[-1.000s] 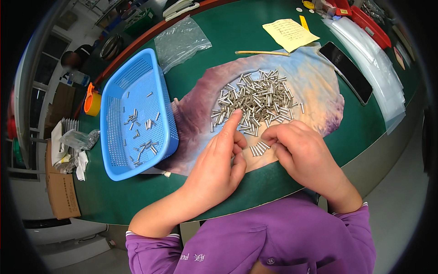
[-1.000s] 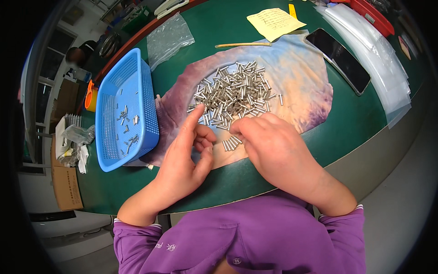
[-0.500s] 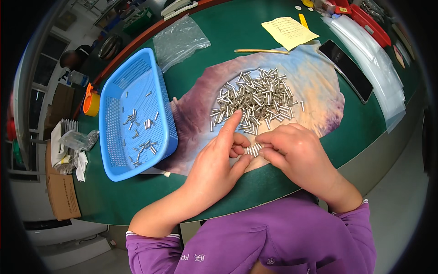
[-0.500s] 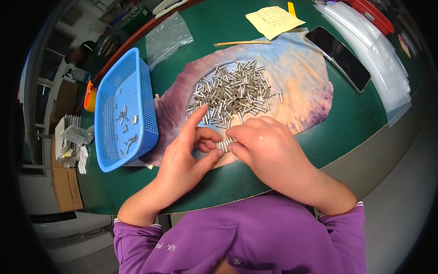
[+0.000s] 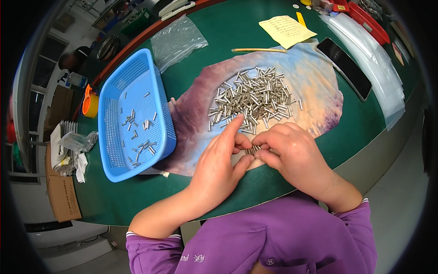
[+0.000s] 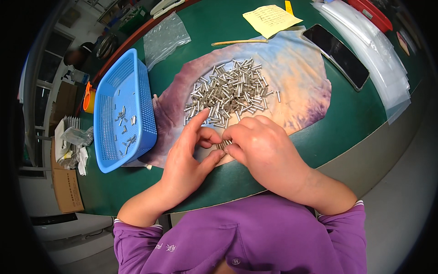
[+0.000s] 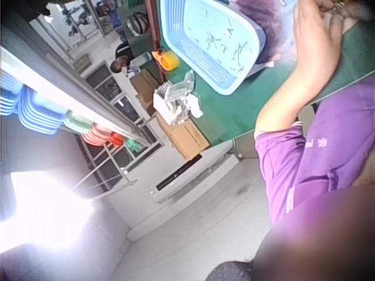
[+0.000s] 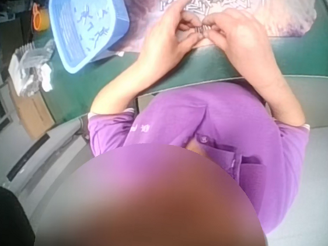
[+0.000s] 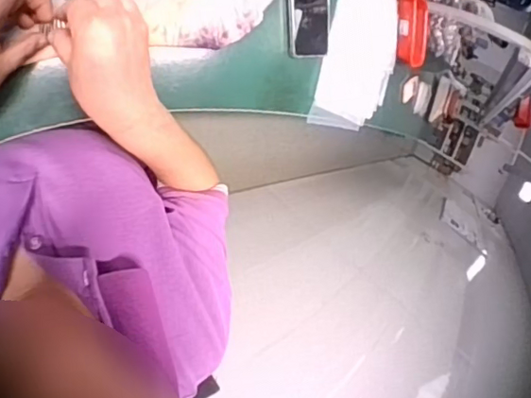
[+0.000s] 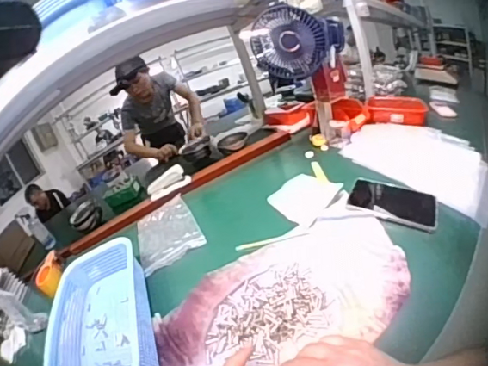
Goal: Sorting and grouping small metal pins on a workbench in a manufacturing setting.
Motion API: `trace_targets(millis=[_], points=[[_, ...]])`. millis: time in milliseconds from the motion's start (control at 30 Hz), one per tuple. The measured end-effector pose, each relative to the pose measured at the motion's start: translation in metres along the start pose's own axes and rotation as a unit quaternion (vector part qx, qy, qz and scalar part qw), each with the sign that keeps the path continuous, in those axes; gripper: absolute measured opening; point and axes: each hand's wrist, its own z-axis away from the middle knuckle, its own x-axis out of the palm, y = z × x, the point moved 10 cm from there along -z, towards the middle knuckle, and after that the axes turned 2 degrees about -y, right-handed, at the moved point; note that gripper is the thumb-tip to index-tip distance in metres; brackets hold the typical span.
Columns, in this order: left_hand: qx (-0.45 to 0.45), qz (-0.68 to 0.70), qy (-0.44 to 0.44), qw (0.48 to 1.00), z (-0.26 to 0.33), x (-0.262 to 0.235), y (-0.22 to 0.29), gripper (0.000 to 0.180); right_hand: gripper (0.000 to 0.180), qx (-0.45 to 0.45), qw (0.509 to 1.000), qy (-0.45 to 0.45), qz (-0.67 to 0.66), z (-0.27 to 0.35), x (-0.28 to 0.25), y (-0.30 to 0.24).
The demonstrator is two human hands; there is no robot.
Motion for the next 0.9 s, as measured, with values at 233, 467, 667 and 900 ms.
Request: trace_targets(millis=[233,467,667,900], points=[[-0.030,0.053,-0.010,0.998,0.000,0.003,-0.004,0.083,0.020,0.011,1.000,0.006,-0.014,0.000,0.000,0.000],[-0.040,0.106,-0.013,0.993,0.000,0.006,-0.011,0.085,0.022,0.017,0.999,0.007,-0.030,-0.001,0.000,0.001],[-0.049,0.122,-0.016,0.991,-0.001,0.006,-0.011,0.085,0.022,0.010,1.000,0.011,-0.022,0.000,0.000,0.002],[-0.045,0.131,-0.018,0.990,-0.001,0.007,-0.011,0.083,0.020,-0.011,1.000,0.001,-0.014,0.000,0.000,-0.004]])
